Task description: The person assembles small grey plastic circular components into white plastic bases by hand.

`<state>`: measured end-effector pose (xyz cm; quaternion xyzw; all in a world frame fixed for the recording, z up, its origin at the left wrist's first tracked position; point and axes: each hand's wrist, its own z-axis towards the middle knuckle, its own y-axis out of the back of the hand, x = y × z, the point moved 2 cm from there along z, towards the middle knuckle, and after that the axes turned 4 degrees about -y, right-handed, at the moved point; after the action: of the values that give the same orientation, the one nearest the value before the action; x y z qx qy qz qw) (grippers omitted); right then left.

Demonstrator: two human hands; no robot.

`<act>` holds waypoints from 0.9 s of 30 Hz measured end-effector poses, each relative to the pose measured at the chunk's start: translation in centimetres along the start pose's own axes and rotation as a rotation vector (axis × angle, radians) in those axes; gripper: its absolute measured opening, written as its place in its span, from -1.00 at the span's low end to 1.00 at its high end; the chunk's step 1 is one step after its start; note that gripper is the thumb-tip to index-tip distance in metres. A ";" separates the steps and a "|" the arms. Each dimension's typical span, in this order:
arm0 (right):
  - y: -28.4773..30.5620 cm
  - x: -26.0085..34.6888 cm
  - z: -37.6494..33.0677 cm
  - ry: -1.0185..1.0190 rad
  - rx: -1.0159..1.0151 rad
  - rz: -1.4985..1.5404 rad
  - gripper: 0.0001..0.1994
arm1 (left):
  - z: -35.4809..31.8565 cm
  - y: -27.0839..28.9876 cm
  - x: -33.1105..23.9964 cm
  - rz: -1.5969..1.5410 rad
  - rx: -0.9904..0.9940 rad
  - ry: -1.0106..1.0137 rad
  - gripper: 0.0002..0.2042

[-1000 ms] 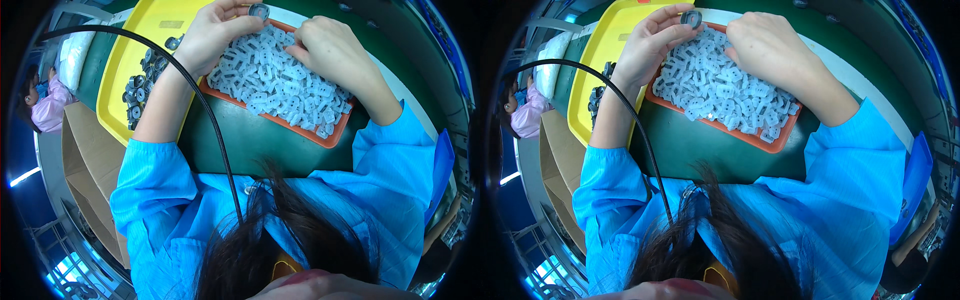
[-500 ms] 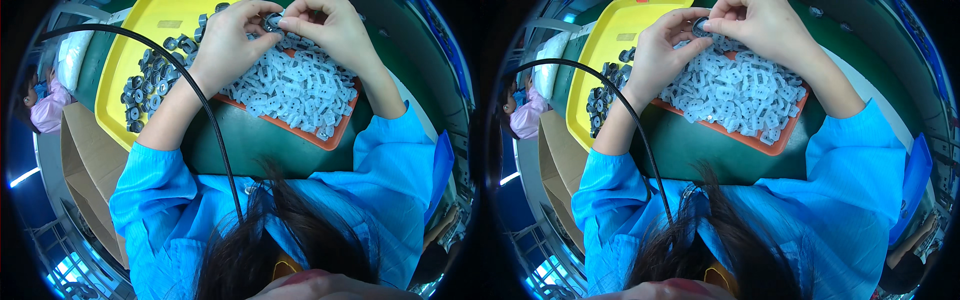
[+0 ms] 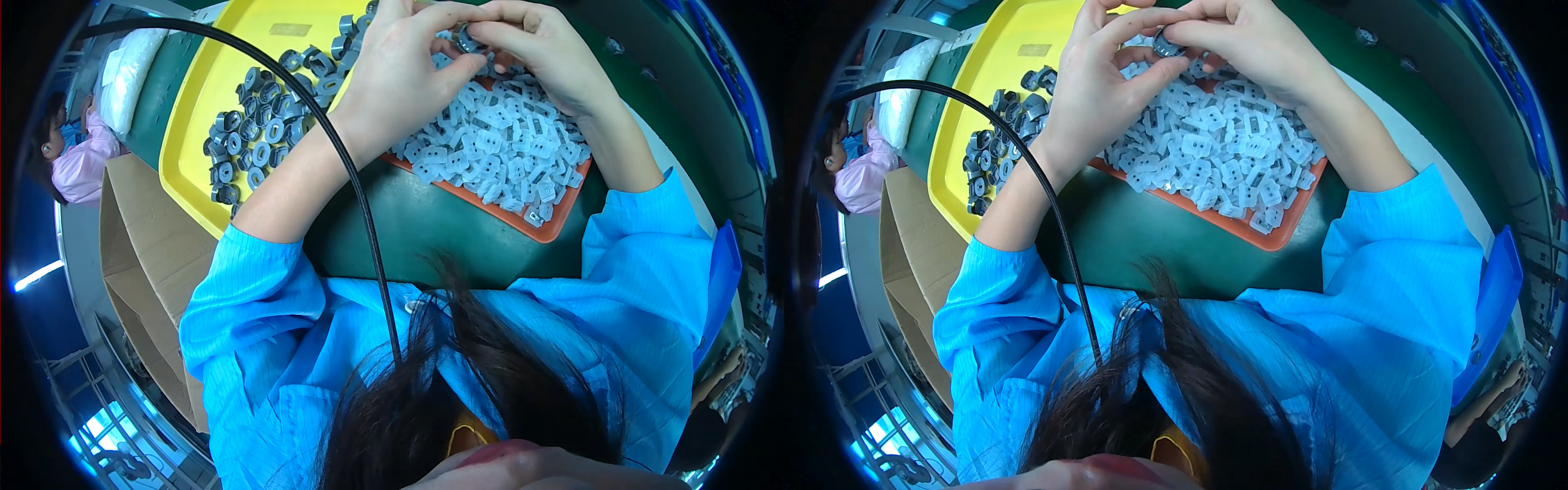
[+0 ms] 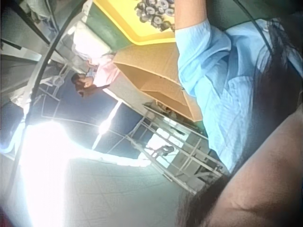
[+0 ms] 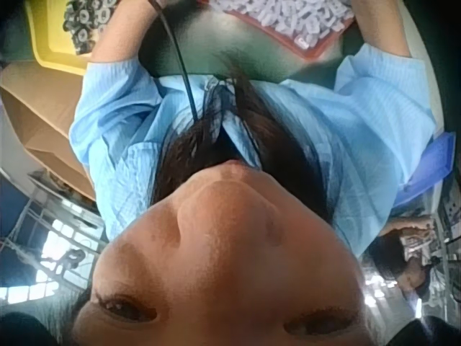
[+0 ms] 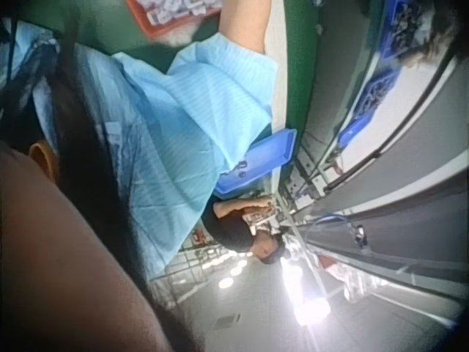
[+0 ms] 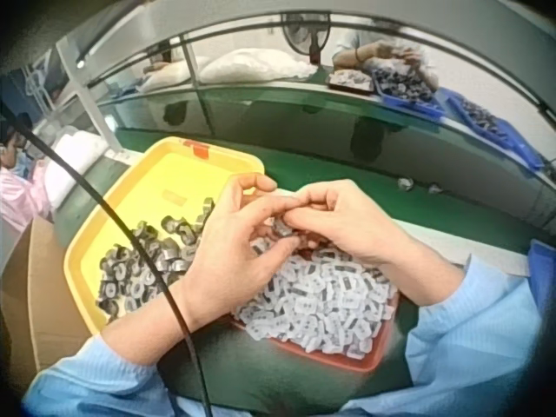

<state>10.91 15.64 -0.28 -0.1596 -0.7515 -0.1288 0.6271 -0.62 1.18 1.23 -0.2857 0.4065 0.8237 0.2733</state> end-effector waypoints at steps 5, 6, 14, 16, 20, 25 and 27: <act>-0.3 -0.5 0.1 -0.026 0.016 0.178 -0.83 | 0.3 0.5 -0.6 0.089 0.112 -0.087 -0.50; 0.0 -0.6 0.2 -0.024 0.028 0.178 -0.83 | 0.4 0.8 -0.6 0.080 0.137 -0.163 -0.47; 1.9 -0.2 -0.7 0.067 0.286 -0.210 -0.68 | 0.7 1.2 0.3 -0.089 0.349 -0.282 -0.33; 2.8 -1.0 -0.3 0.113 0.167 -0.310 -0.74 | 1.0 2.0 0.1 -0.058 0.321 -0.219 -0.38; 4.5 0.5 1.3 0.063 -0.239 -0.317 -0.84 | 1.0 9.3 5.0 0.499 0.174 -0.083 -0.76; 12.5 -5.0 4.1 0.064 -0.458 -0.568 -0.76 | 0.4 13.6 12.6 0.572 0.496 0.399 -0.60; 12.0 -4.2 4.0 0.190 -0.537 -0.723 -0.77 | -1.4 13.9 12.4 0.564 0.401 0.256 -0.63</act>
<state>12.84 27.91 -5.22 -0.0315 -0.6381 -0.5438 0.5442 -18.27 -4.50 -0.93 -0.2040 0.6534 0.7282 0.0327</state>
